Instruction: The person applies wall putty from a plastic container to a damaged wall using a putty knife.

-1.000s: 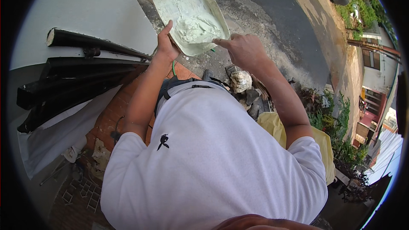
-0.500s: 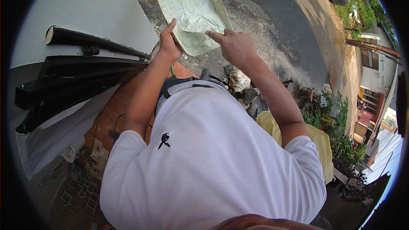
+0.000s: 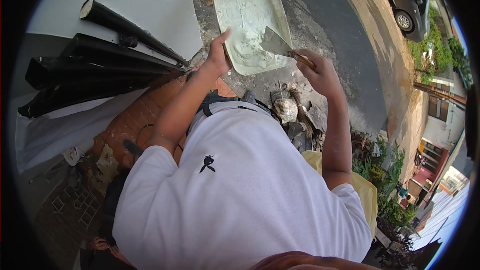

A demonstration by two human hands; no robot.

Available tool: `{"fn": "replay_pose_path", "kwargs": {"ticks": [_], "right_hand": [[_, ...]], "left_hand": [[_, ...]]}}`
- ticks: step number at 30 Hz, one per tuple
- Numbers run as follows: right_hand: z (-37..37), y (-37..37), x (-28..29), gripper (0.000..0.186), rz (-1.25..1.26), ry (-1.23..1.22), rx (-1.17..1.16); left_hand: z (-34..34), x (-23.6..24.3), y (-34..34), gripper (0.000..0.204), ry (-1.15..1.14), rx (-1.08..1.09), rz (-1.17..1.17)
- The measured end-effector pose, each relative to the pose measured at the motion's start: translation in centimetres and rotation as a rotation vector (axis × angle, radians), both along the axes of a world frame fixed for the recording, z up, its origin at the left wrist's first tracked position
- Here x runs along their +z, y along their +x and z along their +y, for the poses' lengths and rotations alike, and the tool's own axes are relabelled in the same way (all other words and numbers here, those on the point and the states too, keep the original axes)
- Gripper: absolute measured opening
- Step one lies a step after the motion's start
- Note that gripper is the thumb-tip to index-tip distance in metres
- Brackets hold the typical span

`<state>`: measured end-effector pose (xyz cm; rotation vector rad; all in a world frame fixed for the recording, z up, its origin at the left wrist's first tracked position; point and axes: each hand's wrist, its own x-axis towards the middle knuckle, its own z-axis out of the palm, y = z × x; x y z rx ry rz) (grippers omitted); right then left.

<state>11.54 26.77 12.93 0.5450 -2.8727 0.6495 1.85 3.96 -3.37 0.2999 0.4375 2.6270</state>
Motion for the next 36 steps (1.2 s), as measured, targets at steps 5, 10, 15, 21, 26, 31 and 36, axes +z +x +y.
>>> {"fn": "replay_pose_path", "kwargs": {"ticks": [5,10,15,21,26,31,36], "right_hand": [[7.0,0.2,-0.4,0.022,-0.28,-0.226,-0.139],[10.2,-1.8,-0.7,0.016,-0.314,-0.125,-0.025],[9.5,-4.4,-0.5,0.015,-0.263,0.005,0.124],[7.3,-4.9,-2.0,0.017,-0.296,0.092,0.182],[6.1,-4.7,-3.3,0.017,-0.34,0.099,0.173],[4.6,-2.8,-4.4,0.017,-0.331,-0.018,0.03],[1.4,-1.3,-6.6,0.021,-0.272,-0.246,-0.119]], "left_hand": [[4.9,1.8,3.2,0.062,-0.143,0.019,0.0],[6.8,1.1,5.8,0.064,-0.083,0.078,0.016],[7.0,-0.6,8.0,0.063,-0.032,0.186,-0.098],[6.6,-4.2,10.7,0.06,0.066,0.27,-0.183],[4.3,-5.1,12.7,0.06,0.104,0.346,-0.253],[1.1,-5.2,11.3,0.06,0.042,0.193,-0.239],[-4.9,-4.6,8.1,0.063,-0.102,0.05,-0.081]]}}
